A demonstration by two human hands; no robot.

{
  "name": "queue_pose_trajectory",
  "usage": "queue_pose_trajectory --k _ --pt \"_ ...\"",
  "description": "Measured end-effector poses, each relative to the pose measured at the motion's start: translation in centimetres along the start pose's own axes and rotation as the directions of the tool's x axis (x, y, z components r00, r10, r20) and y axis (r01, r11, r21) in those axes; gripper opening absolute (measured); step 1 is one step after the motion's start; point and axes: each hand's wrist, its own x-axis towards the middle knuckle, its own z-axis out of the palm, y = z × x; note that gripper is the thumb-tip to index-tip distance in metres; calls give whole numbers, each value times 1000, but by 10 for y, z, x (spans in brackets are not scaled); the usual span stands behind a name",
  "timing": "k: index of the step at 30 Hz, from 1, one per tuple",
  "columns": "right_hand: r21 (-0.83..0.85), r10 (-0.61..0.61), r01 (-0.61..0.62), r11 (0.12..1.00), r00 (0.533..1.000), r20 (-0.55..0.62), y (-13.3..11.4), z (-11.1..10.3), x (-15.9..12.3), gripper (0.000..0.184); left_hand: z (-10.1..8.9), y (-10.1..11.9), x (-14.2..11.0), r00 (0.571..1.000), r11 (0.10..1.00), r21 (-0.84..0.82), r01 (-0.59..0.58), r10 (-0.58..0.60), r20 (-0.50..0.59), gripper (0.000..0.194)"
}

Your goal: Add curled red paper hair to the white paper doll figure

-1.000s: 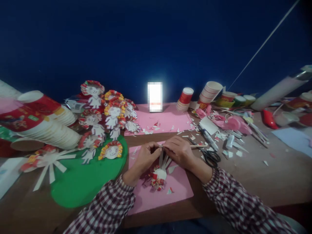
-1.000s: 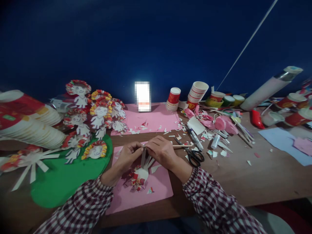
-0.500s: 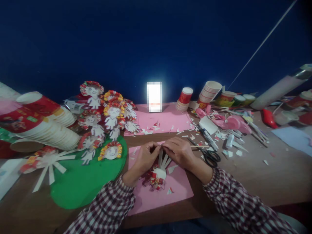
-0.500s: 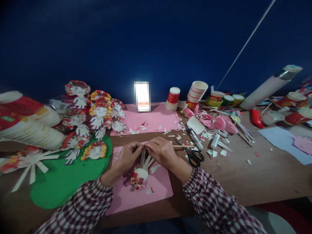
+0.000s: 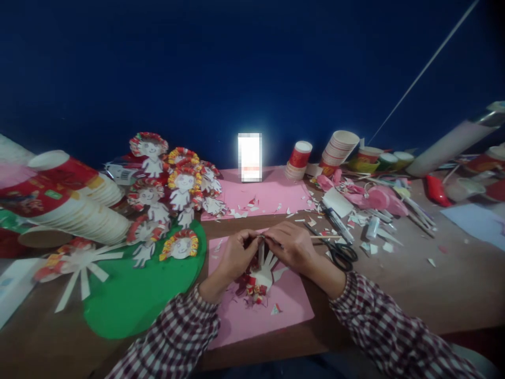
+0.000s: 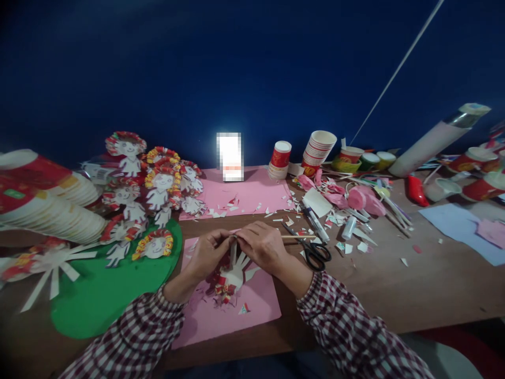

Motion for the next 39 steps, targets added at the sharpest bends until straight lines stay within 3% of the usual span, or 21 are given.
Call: queue_pose_trajectory --k 18,31,34,39 --pt "-15 62 -62 998 998 -2 1 3 0 10 1 -1 0 999 1000 -31 -6 4 -34 23" --pt "-16 8 -9 1000 1000 -24 1 0 3 10 -1 1 3 1000 998 -70 7 -6 18 26" --pt "-13 3 -3 1000 1000 -30 0 0 2 10 -3 4 3 996 995 -69 74 -70 55 32" --pt "-4 13 -13 1000 1000 -27 1 1 1 9 -4 9 1 984 986 -88 144 -134 113 19"
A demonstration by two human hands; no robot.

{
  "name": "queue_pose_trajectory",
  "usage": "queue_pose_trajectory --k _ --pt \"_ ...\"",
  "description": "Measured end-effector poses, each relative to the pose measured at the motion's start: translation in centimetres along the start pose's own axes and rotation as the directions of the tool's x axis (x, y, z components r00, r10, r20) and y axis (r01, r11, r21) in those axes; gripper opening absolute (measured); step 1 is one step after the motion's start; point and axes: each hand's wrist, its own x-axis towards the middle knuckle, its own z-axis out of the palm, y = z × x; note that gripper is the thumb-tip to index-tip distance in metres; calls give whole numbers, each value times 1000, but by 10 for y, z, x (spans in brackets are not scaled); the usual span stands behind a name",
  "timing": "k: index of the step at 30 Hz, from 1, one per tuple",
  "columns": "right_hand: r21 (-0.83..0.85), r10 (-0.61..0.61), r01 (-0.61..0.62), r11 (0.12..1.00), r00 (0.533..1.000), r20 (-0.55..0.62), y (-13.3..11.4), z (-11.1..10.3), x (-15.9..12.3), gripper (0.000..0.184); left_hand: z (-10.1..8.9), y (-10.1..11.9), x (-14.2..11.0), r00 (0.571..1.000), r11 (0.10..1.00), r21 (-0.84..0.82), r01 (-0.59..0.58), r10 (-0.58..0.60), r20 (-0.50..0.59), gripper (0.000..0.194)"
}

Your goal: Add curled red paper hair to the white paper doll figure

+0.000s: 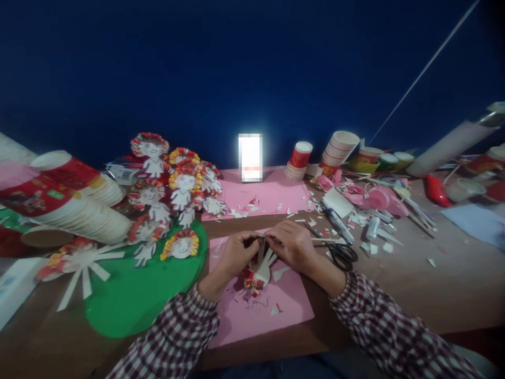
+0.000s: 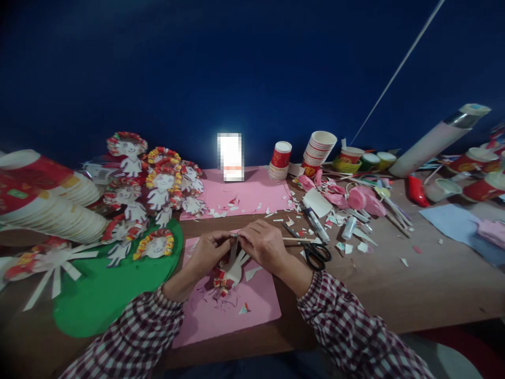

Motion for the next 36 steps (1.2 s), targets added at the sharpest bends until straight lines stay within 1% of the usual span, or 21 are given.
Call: queue_pose_trajectory --k 4,7,9,11,13,21,32,36 --pt "-7 -3 3 1000 1000 -4 1 0 0 9 0 1 -1 1000 999 -38 15 -15 14 16" --pt "-28 -23 23 999 1000 0 1 -2 1 11 0 1 -1 999 999 -48 24 -23 28 25" --pt "-40 -35 35 999 999 12 -1 -3 1 12 -1 1 -1 1000 1000 -13 6 -6 2 32" --pt "-54 -30 31 998 999 31 -2 -4 1 13 -1 1 0 999 998 48 -29 31 -38 36" --pt "-64 -18 21 998 999 44 -3 -4 0 14 -1 1 1 996 995 87 -52 58 -66 35" --pt "-24 3 -3 1000 999 32 0 0 0 13 1 3 -1 992 990 134 -51 65 -107 31" --pt "-52 13 -12 999 999 30 -1 0 0 11 2 0 1 992 997 64 -45 52 -111 26" --pt "-53 25 -24 998 1000 17 -1 0 -1 9 2 0 1 993 999 12 -41 42 -113 25"
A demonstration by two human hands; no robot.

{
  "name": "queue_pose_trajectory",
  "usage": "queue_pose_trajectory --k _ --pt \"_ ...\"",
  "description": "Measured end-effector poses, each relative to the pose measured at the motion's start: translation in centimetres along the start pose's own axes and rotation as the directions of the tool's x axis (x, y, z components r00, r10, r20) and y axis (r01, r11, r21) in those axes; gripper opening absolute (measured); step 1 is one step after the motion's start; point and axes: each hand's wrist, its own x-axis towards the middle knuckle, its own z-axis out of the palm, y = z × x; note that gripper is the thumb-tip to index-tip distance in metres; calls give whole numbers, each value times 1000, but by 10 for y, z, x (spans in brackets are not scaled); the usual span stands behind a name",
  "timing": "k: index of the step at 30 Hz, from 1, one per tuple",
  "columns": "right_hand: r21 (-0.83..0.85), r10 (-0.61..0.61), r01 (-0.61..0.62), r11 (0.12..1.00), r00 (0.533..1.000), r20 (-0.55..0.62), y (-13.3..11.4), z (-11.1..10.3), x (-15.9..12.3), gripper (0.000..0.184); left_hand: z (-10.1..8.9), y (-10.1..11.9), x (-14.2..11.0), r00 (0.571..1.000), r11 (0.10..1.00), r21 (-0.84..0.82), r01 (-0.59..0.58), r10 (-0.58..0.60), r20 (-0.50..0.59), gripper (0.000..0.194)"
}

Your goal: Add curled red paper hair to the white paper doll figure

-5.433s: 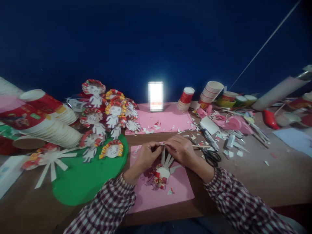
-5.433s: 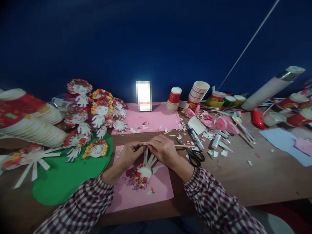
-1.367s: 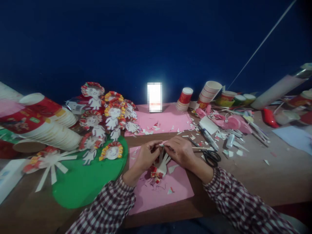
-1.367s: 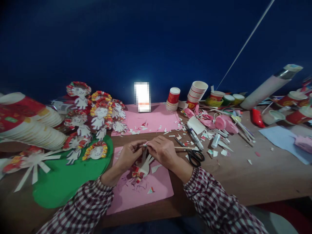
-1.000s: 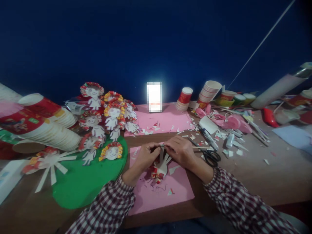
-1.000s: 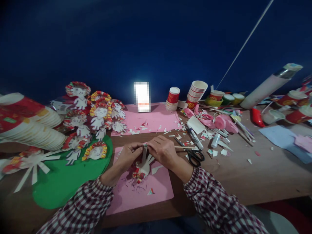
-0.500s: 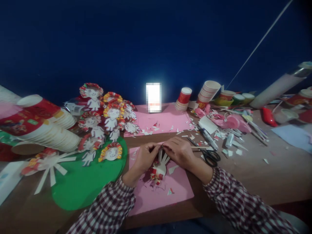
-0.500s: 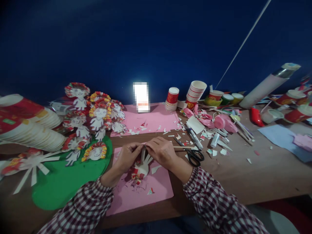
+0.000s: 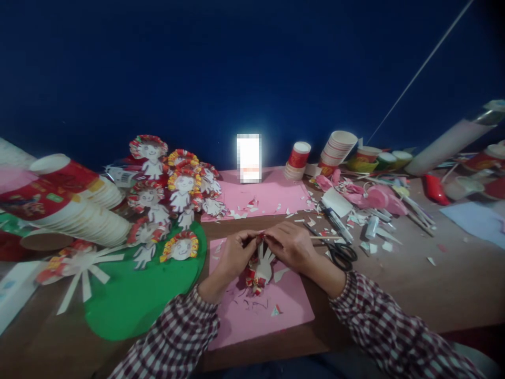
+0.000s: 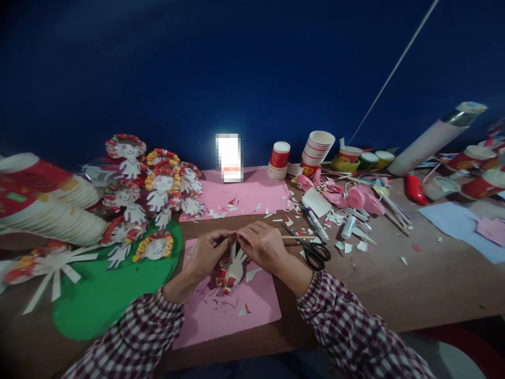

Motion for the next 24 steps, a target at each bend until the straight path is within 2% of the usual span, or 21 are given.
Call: queue_pose_trajectory --k 8,13,20,24 --pt "-7 11 -11 1000 1000 22 -2 -1 0 11 1 -5 1 999 999 -38 -35 36 10 27" --pt "-29 -18 20 999 998 55 -2 -3 2 16 1 -3 0 995 989 -114 -90 94 31 44" --pt "-36 -26 28 999 998 59 -1 -4 1 15 0 -2 1 999 998 -67 -4 6 37 35" --pt "-57 -29 31 998 999 39 -1 -4 1 15 0 0 1 1000 1000 -5 -2 2 31 28"
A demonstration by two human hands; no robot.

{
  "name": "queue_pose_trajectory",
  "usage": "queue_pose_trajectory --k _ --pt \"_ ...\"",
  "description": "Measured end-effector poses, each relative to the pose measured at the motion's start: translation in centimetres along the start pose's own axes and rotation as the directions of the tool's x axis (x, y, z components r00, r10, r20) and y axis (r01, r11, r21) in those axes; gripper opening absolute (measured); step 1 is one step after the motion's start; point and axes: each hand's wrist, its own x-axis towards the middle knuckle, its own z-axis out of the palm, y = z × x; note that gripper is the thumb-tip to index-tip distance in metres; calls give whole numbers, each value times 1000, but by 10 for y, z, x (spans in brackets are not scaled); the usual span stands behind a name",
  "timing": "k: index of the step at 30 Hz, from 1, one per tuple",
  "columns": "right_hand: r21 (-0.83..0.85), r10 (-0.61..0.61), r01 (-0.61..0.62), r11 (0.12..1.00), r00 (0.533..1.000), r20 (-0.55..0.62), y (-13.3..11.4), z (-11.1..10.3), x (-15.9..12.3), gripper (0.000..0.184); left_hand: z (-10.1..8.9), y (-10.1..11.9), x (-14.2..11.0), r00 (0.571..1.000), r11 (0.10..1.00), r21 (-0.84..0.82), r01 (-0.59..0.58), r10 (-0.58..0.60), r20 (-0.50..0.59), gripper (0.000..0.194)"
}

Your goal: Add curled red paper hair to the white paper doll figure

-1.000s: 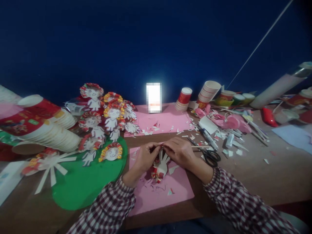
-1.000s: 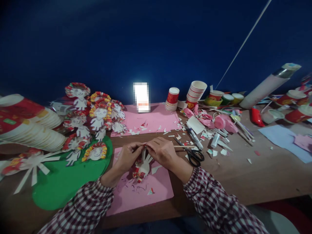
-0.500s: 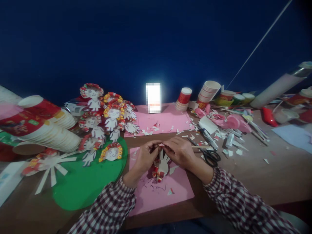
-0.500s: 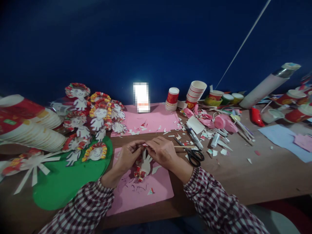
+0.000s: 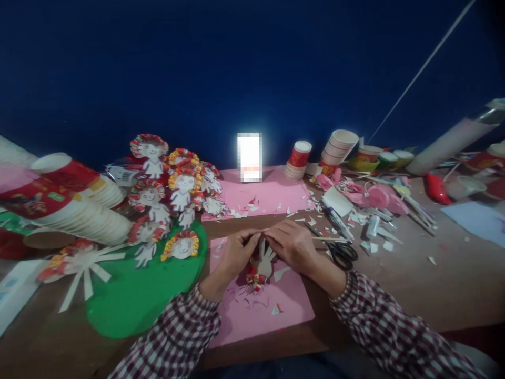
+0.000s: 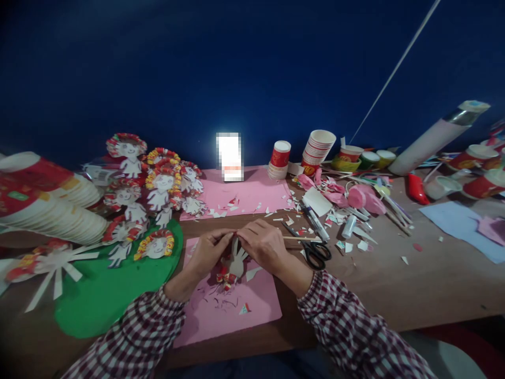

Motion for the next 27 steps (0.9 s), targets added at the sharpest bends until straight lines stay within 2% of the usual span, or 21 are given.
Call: queue_pose_trajectory --k 13,20,27 --pt "-1 -28 28 1000 1000 11 -2 -4 1 16 0 1 -2 999 999 -6 54 -54 2 38" --pt "1 -46 46 999 999 27 -2 -1 -1 17 1 3 -2 997 998 0 67 -67 -26 34" --pt "6 -35 35 999 999 -9 -3 -3 1 15 1 0 -2 998 998 -38 52 -53 -32 31"
